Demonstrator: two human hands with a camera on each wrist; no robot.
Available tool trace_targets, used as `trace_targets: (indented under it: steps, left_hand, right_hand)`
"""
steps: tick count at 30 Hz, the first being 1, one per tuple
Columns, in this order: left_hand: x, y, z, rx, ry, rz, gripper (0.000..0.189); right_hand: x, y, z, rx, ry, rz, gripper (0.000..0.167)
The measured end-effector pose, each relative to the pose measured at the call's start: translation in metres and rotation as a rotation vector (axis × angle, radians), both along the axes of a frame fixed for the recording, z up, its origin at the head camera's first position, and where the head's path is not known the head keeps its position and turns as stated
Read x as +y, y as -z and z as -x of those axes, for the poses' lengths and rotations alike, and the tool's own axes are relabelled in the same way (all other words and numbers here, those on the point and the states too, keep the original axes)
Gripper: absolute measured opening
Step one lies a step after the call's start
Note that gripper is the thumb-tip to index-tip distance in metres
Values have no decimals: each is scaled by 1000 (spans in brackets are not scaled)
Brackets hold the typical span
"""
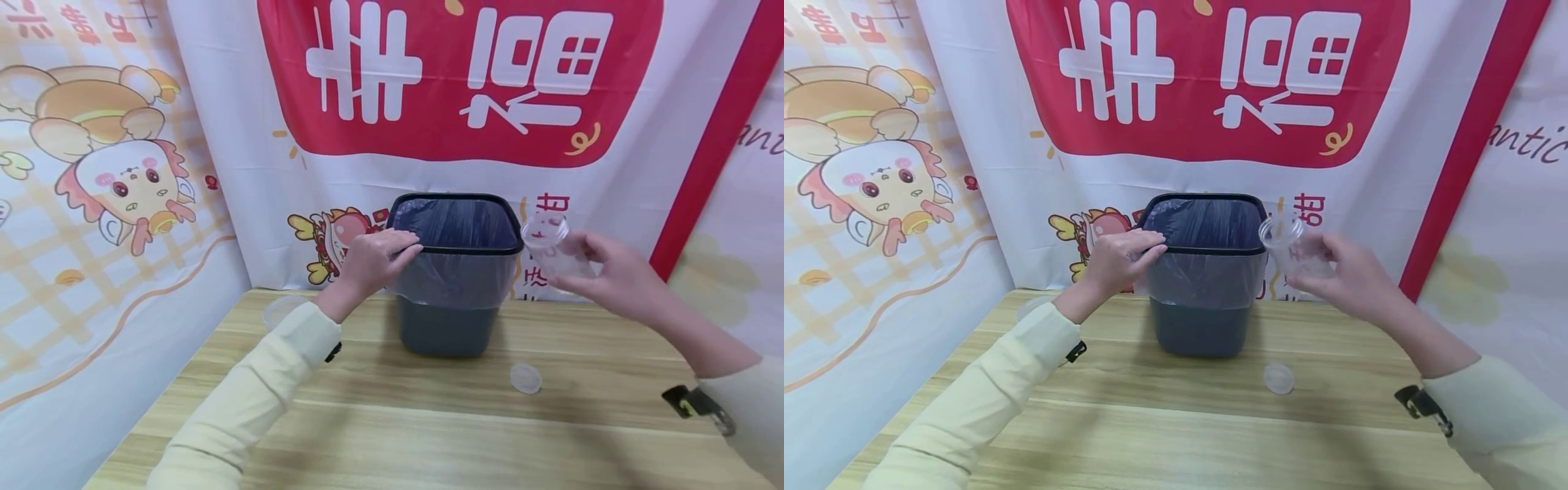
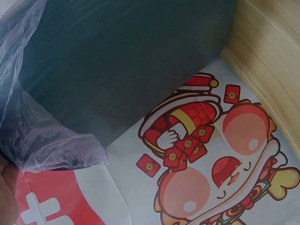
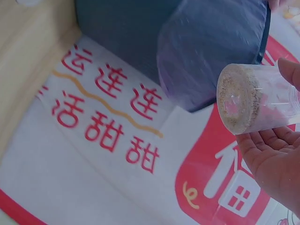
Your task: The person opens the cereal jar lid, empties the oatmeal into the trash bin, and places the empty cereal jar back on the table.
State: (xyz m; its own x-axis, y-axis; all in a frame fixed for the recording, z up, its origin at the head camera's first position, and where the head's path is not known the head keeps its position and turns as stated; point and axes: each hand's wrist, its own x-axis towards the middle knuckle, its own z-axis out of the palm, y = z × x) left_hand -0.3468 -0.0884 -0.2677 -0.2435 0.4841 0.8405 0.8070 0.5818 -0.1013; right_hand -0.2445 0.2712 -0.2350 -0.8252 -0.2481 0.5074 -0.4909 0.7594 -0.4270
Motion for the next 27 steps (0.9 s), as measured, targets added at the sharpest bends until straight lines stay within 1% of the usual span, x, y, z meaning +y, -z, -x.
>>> trace_targets:
  steps: [7, 15, 21, 27]
  left_hand:
    - [0, 0, -1, -24, -11, 1, 23]
    - [0, -2, -2, -28, -18, 11, 23]
    - [0, -4, -2, -38, -10, 22, 23]
    - [-1, -5, -3, -48, -5, 28, 23]
  right_hand:
    - [-4, -28, 17, 10, 3, -32, 59]
    - [-17, -47, 38, 47, -31, -53, 64]
    - [-26, -62, 53, 71, -38, -120, 69]
    - [-40, -77, 65, 42, -4, -208, 78]
